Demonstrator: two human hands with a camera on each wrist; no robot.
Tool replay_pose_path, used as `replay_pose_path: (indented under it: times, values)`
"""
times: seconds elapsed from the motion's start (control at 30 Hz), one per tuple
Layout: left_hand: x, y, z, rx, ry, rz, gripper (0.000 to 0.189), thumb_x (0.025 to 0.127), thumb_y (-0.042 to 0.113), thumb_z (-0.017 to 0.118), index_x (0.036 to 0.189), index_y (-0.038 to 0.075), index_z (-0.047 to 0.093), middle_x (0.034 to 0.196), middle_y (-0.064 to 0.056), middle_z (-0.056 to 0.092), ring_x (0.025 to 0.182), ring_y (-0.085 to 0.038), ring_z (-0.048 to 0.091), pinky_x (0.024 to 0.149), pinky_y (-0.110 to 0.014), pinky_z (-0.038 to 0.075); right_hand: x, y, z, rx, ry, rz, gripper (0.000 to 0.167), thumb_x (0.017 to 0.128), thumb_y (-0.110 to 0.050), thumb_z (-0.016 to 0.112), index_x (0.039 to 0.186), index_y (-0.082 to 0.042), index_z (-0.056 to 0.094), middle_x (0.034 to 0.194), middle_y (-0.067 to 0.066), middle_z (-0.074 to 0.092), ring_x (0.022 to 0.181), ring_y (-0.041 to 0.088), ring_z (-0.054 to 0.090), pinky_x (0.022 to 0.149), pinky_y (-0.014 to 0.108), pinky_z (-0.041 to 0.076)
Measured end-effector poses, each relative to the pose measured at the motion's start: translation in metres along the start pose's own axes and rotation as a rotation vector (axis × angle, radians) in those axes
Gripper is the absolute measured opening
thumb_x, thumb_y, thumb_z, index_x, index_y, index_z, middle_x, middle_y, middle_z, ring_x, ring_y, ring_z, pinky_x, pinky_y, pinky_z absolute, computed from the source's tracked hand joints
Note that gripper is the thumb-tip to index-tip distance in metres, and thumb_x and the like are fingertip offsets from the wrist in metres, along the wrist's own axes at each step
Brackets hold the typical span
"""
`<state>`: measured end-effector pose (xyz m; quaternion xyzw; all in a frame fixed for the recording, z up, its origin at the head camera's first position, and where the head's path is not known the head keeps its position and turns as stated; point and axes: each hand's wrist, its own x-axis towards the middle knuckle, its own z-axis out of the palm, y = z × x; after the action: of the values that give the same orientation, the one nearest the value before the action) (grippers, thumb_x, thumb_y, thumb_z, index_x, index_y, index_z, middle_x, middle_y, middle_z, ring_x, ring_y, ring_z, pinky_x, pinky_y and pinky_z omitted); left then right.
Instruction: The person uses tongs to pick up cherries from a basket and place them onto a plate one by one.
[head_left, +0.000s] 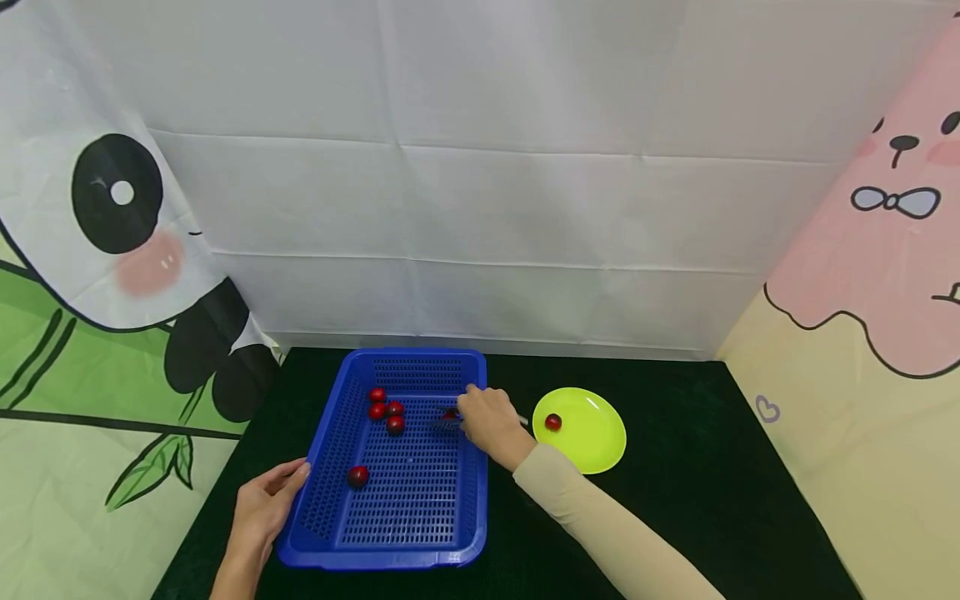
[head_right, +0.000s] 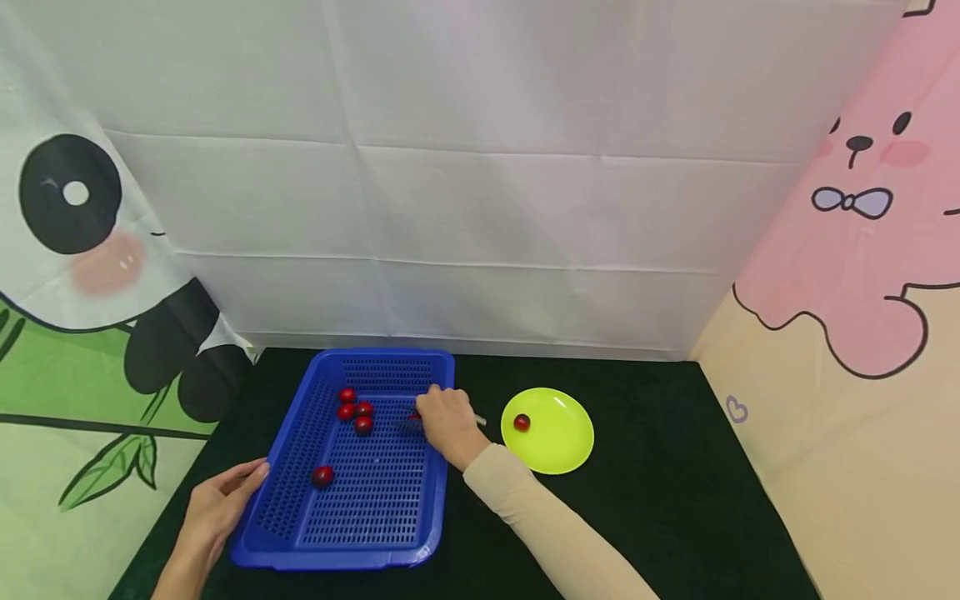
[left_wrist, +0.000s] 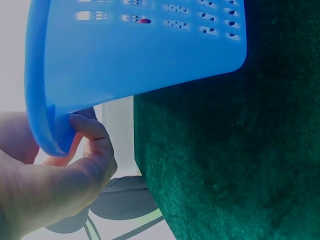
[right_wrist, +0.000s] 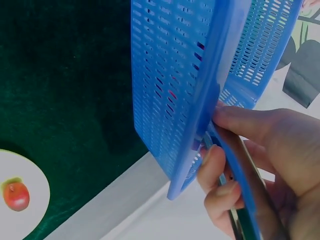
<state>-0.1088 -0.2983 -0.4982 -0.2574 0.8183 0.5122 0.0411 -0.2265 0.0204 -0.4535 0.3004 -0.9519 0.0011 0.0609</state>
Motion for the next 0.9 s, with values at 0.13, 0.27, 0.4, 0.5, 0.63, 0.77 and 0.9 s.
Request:
replay_pose_path:
  times: [0.13, 0.27, 0.4, 0.5, 0.63, 0.77, 0.9]
  values:
    - [-0.001, 0.0, 0.0, -0.004, 0.008, 0.007, 0.063, 0.104, 0.046, 0.059, 0.144, -0.002, 0.055, 0.135, -0.027, 0.061, 0.112, -0.032, 0.065, 0.087, -0.042, 0.057, -0.005, 0.005, 0.002, 0.078, 0.048, 0.003, 0.018, 0.093, -0.027, 0.079, 0.096, -0.009, 0.077, 0.083, 0.004, 0.061, 0.056, 0.011, 0.049, 0.05, 0.02, 0.045]
    - [-0.002, 0.001, 0.0, -0.011, 0.015, 0.016, 0.061, 0.104, 0.044, 0.06, 0.143, -0.003, 0.055, 0.135, -0.028, 0.061, 0.109, -0.031, 0.067, 0.087, -0.043, 0.058, -0.01, 0.009, 0.006, 0.154, 0.105, 0.0, 0.021, 0.094, -0.028, 0.078, 0.092, -0.007, 0.077, 0.079, 0.003, 0.056, 0.053, 0.01, 0.046, 0.047, 0.017, 0.039]
    - [-0.003, 0.001, 0.0, -0.011, 0.011, 0.022, 0.061, 0.104, 0.043, 0.059, 0.143, -0.003, 0.055, 0.135, -0.029, 0.061, 0.107, -0.03, 0.068, 0.086, -0.042, 0.058, -0.016, 0.013, 0.007, 0.24, 0.14, 0.008, 0.024, 0.095, -0.027, 0.077, 0.096, -0.004, 0.078, 0.077, 0.002, 0.051, 0.052, 0.008, 0.045, 0.047, 0.015, 0.037]
    - [-0.003, 0.001, 0.0, -0.01, 0.016, 0.022, 0.061, 0.104, 0.043, 0.06, 0.143, -0.003, 0.055, 0.134, -0.028, 0.062, 0.106, -0.027, 0.068, 0.084, -0.04, 0.058, -0.019, 0.016, 0.009, 0.273, 0.154, 0.014, 0.025, 0.095, -0.027, 0.077, 0.103, -0.003, 0.079, 0.079, 0.003, 0.052, 0.051, 0.008, 0.045, 0.047, 0.014, 0.037]
    - [-0.004, 0.001, 0.001, -0.007, 0.03, 0.023, 0.059, 0.104, 0.041, 0.06, 0.142, -0.004, 0.056, 0.134, -0.029, 0.061, 0.107, -0.029, 0.068, 0.085, -0.04, 0.058, -0.023, 0.02, 0.013, 0.326, 0.184, 0.017, 0.027, 0.095, -0.025, 0.077, 0.11, -0.004, 0.078, 0.086, 0.005, 0.058, 0.054, 0.007, 0.047, 0.049, 0.014, 0.038]
    - [-0.004, 0.002, 0.002, -0.001, 0.026, 0.02, 0.061, 0.105, 0.043, 0.059, 0.143, -0.004, 0.055, 0.137, -0.03, 0.059, 0.112, -0.035, 0.066, 0.088, -0.043, 0.058, -0.027, 0.024, 0.017, 0.388, 0.24, 0.025, 0.028, 0.094, -0.023, 0.079, 0.112, -0.002, 0.078, 0.094, 0.008, 0.064, 0.057, 0.008, 0.05, 0.051, 0.014, 0.041]
    - [-0.004, 0.002, 0.002, 0.003, 0.025, 0.019, 0.061, 0.105, 0.044, 0.058, 0.143, -0.003, 0.055, 0.138, -0.03, 0.058, 0.116, -0.039, 0.064, 0.091, -0.047, 0.056, -0.03, 0.028, 0.019, 0.433, 0.293, 0.032, 0.029, 0.093, -0.023, 0.079, 0.112, -0.002, 0.078, 0.096, 0.009, 0.066, 0.057, 0.009, 0.05, 0.05, 0.015, 0.041]
